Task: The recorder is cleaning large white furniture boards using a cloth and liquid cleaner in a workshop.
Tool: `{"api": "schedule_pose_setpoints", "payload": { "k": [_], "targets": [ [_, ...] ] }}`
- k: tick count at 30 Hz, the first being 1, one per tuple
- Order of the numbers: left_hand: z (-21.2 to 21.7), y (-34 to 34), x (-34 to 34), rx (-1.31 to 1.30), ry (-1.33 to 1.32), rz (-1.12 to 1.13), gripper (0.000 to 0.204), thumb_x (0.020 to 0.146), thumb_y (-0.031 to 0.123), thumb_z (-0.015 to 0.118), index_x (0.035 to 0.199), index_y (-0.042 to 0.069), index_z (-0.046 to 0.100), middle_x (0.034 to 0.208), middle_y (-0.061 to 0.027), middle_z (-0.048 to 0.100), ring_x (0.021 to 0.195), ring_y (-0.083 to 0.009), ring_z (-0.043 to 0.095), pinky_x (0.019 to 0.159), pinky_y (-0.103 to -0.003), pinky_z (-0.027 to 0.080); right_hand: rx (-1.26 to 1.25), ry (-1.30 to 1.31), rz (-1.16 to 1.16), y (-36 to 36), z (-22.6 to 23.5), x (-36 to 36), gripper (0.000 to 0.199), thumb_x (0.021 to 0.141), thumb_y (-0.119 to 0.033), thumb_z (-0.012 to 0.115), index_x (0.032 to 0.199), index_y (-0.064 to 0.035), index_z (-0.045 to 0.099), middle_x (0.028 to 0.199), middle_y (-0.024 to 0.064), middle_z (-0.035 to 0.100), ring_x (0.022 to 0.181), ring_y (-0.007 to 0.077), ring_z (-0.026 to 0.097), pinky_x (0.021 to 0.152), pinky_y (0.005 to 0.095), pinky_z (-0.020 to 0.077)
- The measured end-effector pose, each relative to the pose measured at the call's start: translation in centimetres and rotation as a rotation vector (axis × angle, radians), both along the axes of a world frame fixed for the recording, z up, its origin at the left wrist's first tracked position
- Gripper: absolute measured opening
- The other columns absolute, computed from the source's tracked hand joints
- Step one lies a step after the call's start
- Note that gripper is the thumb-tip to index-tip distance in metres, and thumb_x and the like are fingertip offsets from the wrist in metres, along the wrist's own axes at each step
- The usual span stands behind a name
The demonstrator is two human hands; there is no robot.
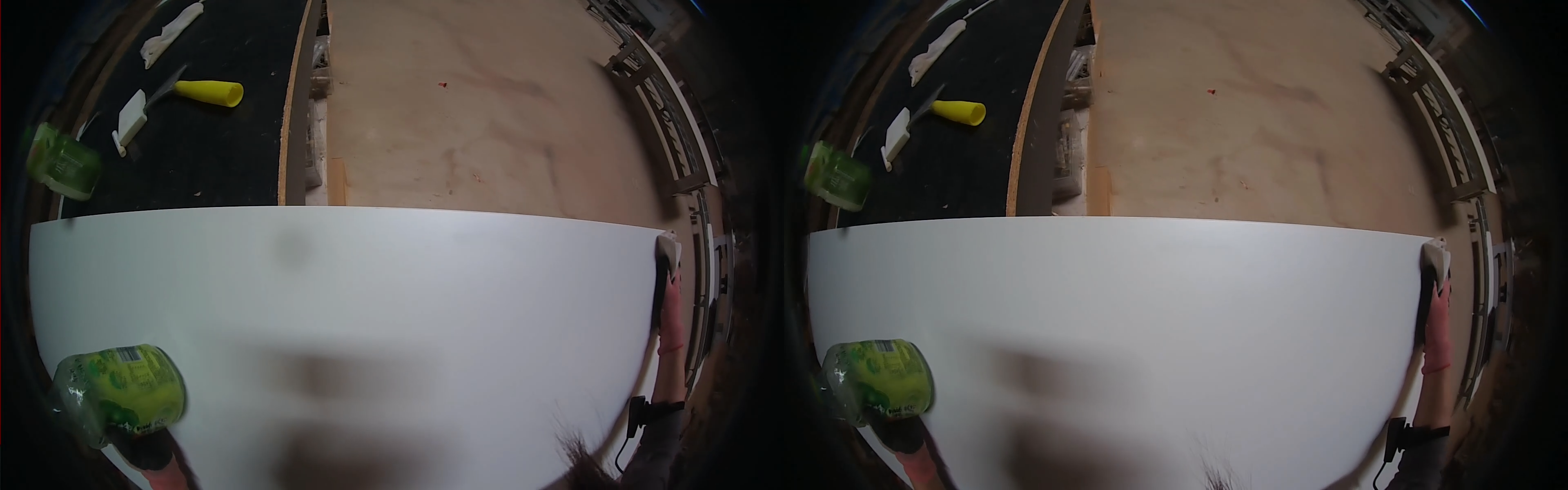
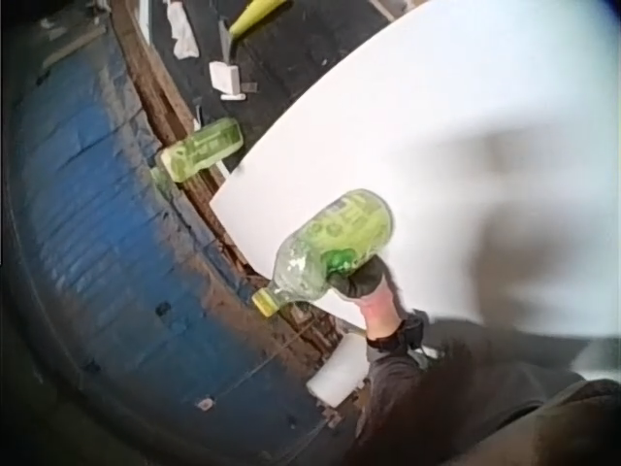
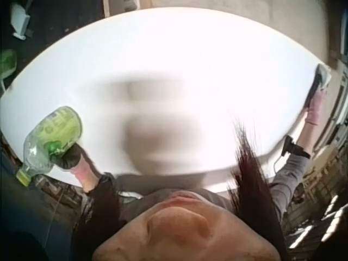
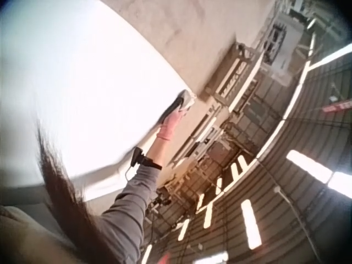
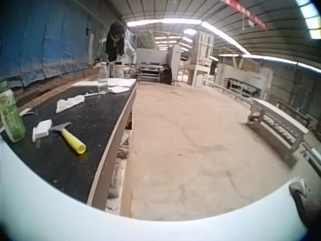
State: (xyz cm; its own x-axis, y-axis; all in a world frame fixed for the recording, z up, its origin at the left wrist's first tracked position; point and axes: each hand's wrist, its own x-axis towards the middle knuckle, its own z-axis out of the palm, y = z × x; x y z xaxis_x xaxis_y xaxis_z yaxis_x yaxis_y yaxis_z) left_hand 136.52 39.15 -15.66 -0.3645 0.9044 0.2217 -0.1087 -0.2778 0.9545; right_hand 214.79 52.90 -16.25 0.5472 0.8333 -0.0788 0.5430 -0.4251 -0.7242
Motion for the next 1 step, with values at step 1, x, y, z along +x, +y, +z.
{"api": "schedule_pose_setpoints", "payload": {
  "k": [1],
  "targets": [
    [-2.61,-5.07,-1.99,-0.003,-0.033,-0.034,0.055,0.093,0.04,0.039,0.137,0.01,0.029,0.138,-0.0076,0.033,0.127,-0.0263,0.034,0.106,-0.044,0.026,0.001,-0.031,-0.038,-0.77,0.69,1.01,0.051,0.093,-0.028,0.042,0.136,-0.0024,0.03,0.13,0.0108,0.042,0.115,0.0193,0.044,0.098,0.0289,0.0337]
  ]
}}
